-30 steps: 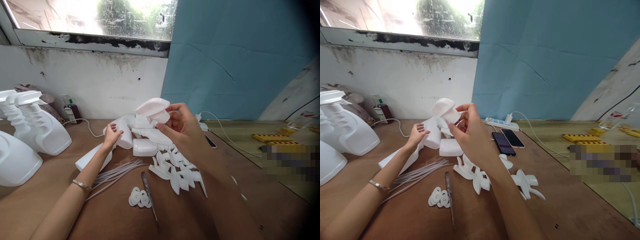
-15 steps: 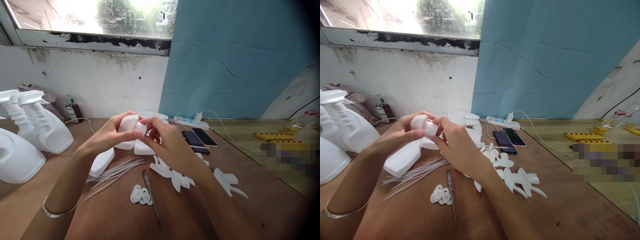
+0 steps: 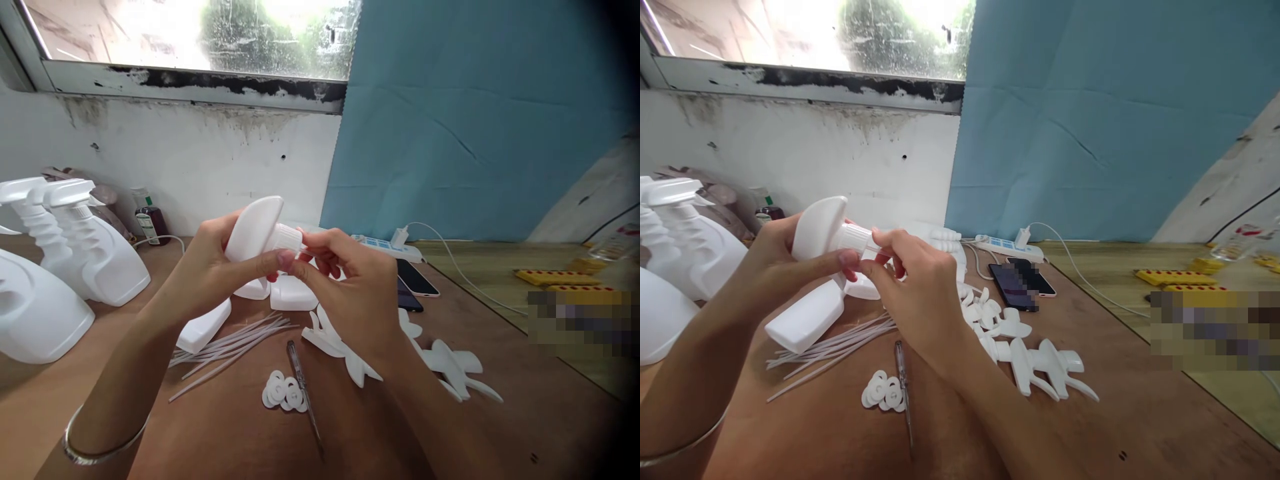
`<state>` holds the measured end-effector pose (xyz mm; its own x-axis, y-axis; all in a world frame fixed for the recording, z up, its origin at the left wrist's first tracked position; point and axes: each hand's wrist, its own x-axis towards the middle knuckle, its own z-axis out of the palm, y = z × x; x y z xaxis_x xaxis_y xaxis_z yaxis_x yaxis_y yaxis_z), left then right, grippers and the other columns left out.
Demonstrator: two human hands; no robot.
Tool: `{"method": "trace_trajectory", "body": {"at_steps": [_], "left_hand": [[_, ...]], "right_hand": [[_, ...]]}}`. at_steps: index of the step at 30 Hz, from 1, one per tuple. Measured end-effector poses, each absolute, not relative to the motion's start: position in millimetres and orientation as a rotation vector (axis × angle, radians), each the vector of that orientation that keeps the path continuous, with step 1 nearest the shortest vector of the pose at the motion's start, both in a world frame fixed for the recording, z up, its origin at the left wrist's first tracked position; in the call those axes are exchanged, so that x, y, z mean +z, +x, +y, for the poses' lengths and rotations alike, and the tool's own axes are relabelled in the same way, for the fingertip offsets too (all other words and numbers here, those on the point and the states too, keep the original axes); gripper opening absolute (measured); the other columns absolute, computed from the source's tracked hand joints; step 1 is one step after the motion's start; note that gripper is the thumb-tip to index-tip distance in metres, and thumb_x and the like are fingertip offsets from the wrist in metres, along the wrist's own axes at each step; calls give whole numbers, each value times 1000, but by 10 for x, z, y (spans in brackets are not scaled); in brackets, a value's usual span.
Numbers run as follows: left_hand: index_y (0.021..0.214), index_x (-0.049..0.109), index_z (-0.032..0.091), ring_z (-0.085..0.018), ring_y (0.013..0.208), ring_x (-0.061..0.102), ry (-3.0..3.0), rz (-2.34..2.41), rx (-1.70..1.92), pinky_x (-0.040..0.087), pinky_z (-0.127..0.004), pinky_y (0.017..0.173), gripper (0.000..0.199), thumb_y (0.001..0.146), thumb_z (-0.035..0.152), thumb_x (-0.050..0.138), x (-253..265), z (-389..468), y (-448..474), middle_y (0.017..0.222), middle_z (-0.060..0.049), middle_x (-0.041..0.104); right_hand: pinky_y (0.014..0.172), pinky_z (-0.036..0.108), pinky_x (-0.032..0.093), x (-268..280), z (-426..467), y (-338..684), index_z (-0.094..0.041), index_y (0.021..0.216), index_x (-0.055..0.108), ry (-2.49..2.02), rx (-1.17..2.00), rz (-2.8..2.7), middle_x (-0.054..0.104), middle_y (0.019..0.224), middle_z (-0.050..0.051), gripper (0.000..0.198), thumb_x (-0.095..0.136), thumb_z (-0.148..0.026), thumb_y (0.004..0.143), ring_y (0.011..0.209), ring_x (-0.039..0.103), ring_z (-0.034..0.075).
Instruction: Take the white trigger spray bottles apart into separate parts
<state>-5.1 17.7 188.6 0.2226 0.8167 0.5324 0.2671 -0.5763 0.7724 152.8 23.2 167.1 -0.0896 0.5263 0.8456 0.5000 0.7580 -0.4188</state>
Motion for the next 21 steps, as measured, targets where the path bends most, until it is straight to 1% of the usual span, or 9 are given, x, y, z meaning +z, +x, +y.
{"method": "trace_trajectory", "body": {"at_steps": [3, 8, 12, 14, 17, 19, 21], "left_hand": [[86, 62, 13, -9, 53, 59, 1967, 978, 1350, 45, -16, 47, 14, 73, 18, 64, 1892, 163, -41, 58, 2, 64], [84, 63, 15, -9, 49, 59, 1911, 946, 1375, 47, -15, 42, 16, 71, 25, 67, 1901, 132, -9, 61, 3, 64], [79, 64, 17, -7, 48, 59, 1910, 914, 1360, 48, -13, 41, 12, 69, 24, 68, 1926, 100, -22, 64, 5, 64], [76, 65, 18, -8, 47, 59, 1931, 908, 1336, 48, -13, 40, 8, 69, 23, 68, 1941, 86, -60, 60, 5, 63], [72, 65, 19, -9, 41, 57, 1967, 933, 1278, 47, -14, 37, 6, 70, 24, 67, 1962, 71, -151, 49, 6, 60], [69, 64, 18, -9, 37, 55, 1981, 949, 1239, 45, -15, 35, 9, 70, 27, 67, 1973, 69, -216, 45, 6, 59], [62, 62, 17, -9, 37, 55, 1980, 957, 1202, 44, -15, 34, 14, 70, 28, 67, 1985, 70, -263, 44, 5, 58]], "right_hand": [[47, 20, 34, 1672, 220, 1526, -17, 72, 59, -727, -47, -1738, 48, 54, -6, 5, 62, -14, 73, 49, 40, 6], [46, 20, 32, 1704, 185, 1538, -18, 66, 57, -650, -130, -1801, 40, 51, -6, 12, 59, -16, 78, 48, 34, 6], [45, 20, 30, 1711, 173, 1549, -17, 63, 57, -605, -147, -1843, 34, 51, -7, 15, 58, -15, 78, 48, 28, 6], [44, 19, 29, 1702, 170, 1557, -17, 67, 59, -565, -126, -1857, 33, 52, -7, 11, 58, -15, 78, 49, 27, 6], [43, 20, 28, 1687, 162, 1570, -17, 73, 61, -516, -58, -1899, 36, 53, -6, 7, 58, -19, 80, 49, 27, 6], [43, 20, 28, 1683, 153, 1571, -17, 75, 61, -506, -6, -1918, 38, 53, -6, 9, 56, -20, 81, 48, 29, 6], [44, 20, 29, 1683, 143, 1562, -16, 75, 62, -495, 51, -1920, 39, 53, -6, 12, 54, -18, 83, 47, 31, 6]]}}
